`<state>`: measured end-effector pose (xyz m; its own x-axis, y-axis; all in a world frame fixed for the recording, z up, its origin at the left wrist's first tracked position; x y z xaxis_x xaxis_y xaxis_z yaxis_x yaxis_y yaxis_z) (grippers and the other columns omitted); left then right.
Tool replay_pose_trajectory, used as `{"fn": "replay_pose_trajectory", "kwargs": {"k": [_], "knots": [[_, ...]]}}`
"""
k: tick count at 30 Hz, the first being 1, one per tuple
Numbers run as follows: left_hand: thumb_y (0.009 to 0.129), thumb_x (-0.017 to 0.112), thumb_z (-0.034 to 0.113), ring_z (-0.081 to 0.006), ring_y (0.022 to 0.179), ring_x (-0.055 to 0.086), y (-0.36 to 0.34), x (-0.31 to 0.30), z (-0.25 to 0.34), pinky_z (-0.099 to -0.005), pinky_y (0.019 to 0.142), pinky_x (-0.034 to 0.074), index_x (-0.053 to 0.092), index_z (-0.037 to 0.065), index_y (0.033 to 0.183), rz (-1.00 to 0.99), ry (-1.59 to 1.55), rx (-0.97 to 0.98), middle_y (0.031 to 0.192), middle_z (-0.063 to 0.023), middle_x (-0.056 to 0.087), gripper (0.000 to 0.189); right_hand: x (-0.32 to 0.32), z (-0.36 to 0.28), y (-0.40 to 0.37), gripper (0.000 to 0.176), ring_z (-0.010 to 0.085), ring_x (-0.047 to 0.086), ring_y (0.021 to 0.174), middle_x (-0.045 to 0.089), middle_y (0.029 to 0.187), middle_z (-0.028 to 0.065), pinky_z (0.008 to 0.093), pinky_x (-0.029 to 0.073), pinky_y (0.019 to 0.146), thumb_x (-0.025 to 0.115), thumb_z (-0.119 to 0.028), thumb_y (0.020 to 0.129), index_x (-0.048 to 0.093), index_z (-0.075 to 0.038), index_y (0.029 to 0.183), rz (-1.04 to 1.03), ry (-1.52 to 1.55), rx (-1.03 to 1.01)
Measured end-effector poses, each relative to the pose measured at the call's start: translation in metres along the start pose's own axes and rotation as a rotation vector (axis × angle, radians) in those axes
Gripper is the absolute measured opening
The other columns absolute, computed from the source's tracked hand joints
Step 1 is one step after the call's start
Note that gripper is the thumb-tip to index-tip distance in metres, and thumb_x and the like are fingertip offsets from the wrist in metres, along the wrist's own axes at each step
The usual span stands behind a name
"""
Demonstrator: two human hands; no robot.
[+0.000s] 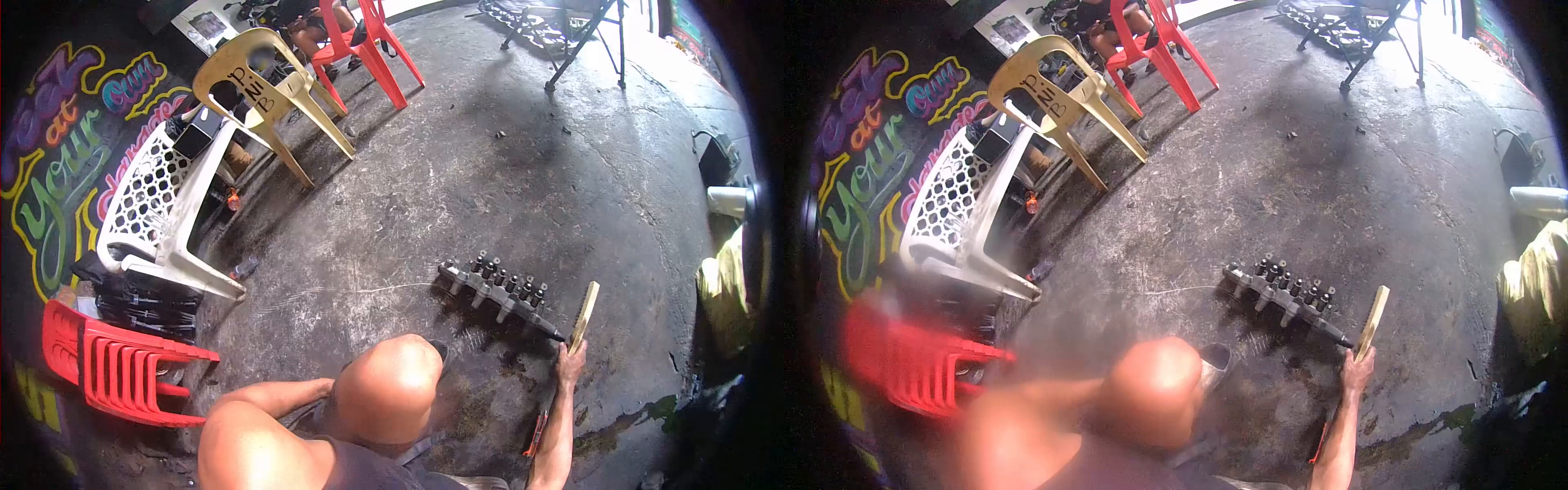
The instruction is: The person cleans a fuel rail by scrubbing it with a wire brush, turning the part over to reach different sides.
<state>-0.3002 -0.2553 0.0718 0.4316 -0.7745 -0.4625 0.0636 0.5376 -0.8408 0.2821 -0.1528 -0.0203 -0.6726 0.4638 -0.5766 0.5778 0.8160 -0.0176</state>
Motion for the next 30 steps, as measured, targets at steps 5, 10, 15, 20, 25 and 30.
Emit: {"fn": "replay_pose_trajectory", "kwargs": {"k": [5, 10, 15, 20, 25, 30], "knots": [[0.094, 0.053, 0.048, -0.0315, 0.115, 0.062, 0.005, -0.004, 0.004, -0.044, 0.099, 0.047, 0.062, 0.009, 0.125, 0.006, -0.007, 0.014, 0.121, -0.0179, 0.066, 0.051, 0.004, 0.008, 0.01, 0.032, 0.0312, 0.066, 0.08, 0.066, 0.088, 0.0174, 0.043, 0.05, 0.072, 0.073, -0.015, 0.083, 0.053, -0.004, 0.105, 0.003, 0.081, 0.128], [0.093, 0.054, 0.046, -0.0314, 0.114, 0.062, 0.007, -0.006, 0.007, -0.044, 0.099, 0.047, 0.061, 0.008, 0.126, 0.012, -0.011, 0.023, 0.12, -0.0181, 0.066, 0.05, 0.008, 0.023, 0.014, 0.03, 0.0248, 0.067, 0.075, 0.066, 0.084, 0.0128, 0.0397, 0.051, 0.067, 0.073, -0.018, 0.084, 0.055, -0.005, 0.104, 0.009, 0.023, 0.26], [0.092, 0.056, 0.044, -0.0313, 0.114, 0.062, 0.008, -0.008, 0.01, -0.044, 0.098, 0.048, 0.061, 0.008, 0.126, 0.012, -0.011, 0.031, 0.12, -0.0183, 0.066, 0.05, 0.012, 0.029, 0.015, 0.034, 0.0243, 0.069, 0.07, 0.069, 0.081, 0.0115, 0.0389, 0.053, 0.067, 0.074, -0.021, 0.084, 0.055, -0.005, 0.107, -0.02, 0.091, 0.315], [0.091, 0.057, 0.043, -0.0312, 0.113, 0.063, 0.01, -0.008, 0.014, -0.044, 0.098, 0.048, 0.061, 0.008, 0.126, 0.014, -0.008, 0.033, 0.12, -0.0184, 0.066, 0.049, 0.015, 0.031, 0.017, 0.035, 0.0304, 0.066, 0.082, 0.065, 0.088, 0.0155, 0.0445, 0.05, 0.074, 0.075, -0.02, 0.084, 0.054, -0.003, 0.107, 0.012, 0.015, 0.217], [0.09, 0.059, 0.041, -0.0311, 0.113, 0.063, 0.012, -0.003, 0.019, -0.044, 0.098, 0.048, 0.06, 0.007, 0.126, 0.014, -0.005, 0.037, 0.119, -0.0186, 0.066, 0.049, 0.026, 0.06, 0.024, 0.034, 0.0318, 0.064, 0.085, 0.065, 0.089, 0.0146, 0.0443, 0.049, 0.077, 0.075, -0.019, 0.084, 0.054, -0.004, 0.105, -0.007, 0.087, 0.215], [0.09, 0.06, 0.039, -0.0311, 0.112, 0.063, 0.013, -0.006, 0.023, -0.044, 0.097, 0.048, 0.06, 0.007, 0.126, 0.019, 0.007, 0.04, 0.119, -0.0188, 0.066, 0.049, 0.035, 0.074, 0.028, 0.029, 0.0199, 0.059, 0.066, 0.061, 0.08, 0.0069, 0.0372, 0.048, 0.06, 0.076, -0.011, 0.082, 0.053, -0.004, 0.097, -0.024, 0.405, 0.379]]}}
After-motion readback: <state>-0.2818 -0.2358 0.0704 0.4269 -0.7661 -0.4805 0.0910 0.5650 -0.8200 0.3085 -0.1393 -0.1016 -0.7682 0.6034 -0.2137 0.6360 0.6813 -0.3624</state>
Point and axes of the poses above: each hand's wrist, its own y-axis towards the middle knuckle, its own x-axis out of the palm, z = x × y, the point moved 5 cm from there along y, towards the middle knuckle
